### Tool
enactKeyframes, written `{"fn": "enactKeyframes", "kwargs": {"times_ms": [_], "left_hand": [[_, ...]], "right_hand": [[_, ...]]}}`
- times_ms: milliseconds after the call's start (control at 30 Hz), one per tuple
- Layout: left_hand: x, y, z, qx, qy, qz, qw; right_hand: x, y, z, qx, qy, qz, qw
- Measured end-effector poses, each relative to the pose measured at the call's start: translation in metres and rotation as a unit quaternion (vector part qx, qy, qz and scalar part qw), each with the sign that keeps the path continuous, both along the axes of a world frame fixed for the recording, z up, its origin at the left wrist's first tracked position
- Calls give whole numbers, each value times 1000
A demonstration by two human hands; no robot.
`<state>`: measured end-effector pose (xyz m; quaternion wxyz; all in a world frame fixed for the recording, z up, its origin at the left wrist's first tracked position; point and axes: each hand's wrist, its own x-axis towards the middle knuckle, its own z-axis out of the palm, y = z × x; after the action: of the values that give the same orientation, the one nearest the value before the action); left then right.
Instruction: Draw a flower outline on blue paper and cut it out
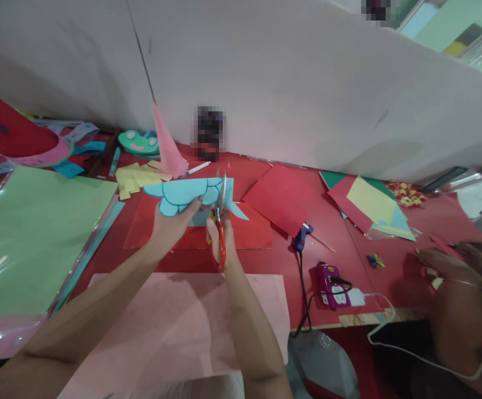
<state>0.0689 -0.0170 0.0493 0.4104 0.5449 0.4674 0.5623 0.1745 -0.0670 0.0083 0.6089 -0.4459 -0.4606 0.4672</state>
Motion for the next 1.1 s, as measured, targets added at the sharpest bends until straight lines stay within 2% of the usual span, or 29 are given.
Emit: {"fn": "enactKeyframes", "kwargs": {"times_ms": [400,633,867,1100], "left_hand": [[0,-2,6,-3,6,-4,1000],[-4,0,17,-3,11,-27,1000],[-8,5,18,20,83,23,996],[-13,6,20,10,102,25,994]], "right_hand": [[0,-3,10,-20,-8,-8,1000],[-1,-3,5,-24,0,-11,1000],[0,-4,5,-40,-11,-5,999],[-1,-6,3,-55,-19,-4,998]]}}
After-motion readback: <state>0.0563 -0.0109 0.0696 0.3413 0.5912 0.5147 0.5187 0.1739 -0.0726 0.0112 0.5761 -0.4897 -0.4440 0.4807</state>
